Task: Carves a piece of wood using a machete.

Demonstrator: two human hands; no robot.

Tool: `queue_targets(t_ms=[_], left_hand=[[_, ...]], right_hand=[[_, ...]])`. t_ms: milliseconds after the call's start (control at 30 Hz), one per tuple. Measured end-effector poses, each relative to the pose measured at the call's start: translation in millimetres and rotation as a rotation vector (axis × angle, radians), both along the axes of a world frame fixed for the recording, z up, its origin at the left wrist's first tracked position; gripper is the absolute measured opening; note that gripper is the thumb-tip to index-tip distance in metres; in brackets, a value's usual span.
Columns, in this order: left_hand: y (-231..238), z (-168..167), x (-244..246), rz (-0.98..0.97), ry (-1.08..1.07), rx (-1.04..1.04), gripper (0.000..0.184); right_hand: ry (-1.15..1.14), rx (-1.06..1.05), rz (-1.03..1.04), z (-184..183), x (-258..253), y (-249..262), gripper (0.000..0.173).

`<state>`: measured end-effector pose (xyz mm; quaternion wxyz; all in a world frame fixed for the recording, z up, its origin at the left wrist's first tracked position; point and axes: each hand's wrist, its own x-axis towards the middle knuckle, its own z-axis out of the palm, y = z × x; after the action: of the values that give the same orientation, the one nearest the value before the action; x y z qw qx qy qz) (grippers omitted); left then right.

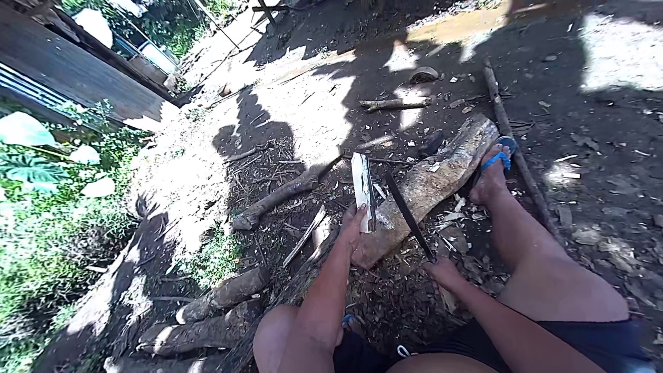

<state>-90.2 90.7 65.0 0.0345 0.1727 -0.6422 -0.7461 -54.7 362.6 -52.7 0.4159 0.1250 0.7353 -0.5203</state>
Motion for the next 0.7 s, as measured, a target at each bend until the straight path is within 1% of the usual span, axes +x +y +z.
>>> queue_targets(t_ms=[67,167,200,233,300,367,433,533,600,700], left_hand=[[-5.1,25.9,-6.6,0.014,0.157,0.079,0.051],[-10.9,60.6,-8.8,0.004,0.289,0.133,0.073],[-11.8,70.7,-8.4,0.009,0.306,0.128,0.077],[-12.0,79.0,-8.1,0.035,0.314,0.118,0.074],[-12.8,86.4,-7.8,0.088,0.299,0.077,0.062],[-14.0,81.2,-6.5,0.126,0.232,0.036,0.056],[-14.8,64.9,-6.5,0.195,0.144,-0.021,0.061],[-13.3,40.4,-5.4,0.297,0.069,-0.092,0.069],[-11.4,30.4,-2.2,0.329,0.059,-0.089,0.073],[-5.2,21.2,0.3,0.353,0.051,-0.059,0.072]], right_hand=[[0.001,-0.005,-0.007,-0.5,0.8,-2.4,0.027],[0.002,-0.012,-0.003,-3.5,0.5,-2.5,0.027],[0.004,-0.014,-0.003,-5.0,0.4,-2.1,0.027],[0.009,-0.015,-0.005,-6.3,0.4,-1.7,0.028],[0.023,-0.017,-0.012,-8.6,1.3,-0.7,0.027],[0.025,-0.011,-0.01,-9.9,2.3,0.6,0.028],[0.022,-0.003,-0.004,-9.0,3.4,2.8,0.028],[0.034,0.003,-0.008,-8.1,4.6,4.9,0.027],[0.032,0.006,-0.003,-8.1,4.4,5.1,0.027],[0.032,0.026,0.005,-1.9,4.3,5.4,0.027]])
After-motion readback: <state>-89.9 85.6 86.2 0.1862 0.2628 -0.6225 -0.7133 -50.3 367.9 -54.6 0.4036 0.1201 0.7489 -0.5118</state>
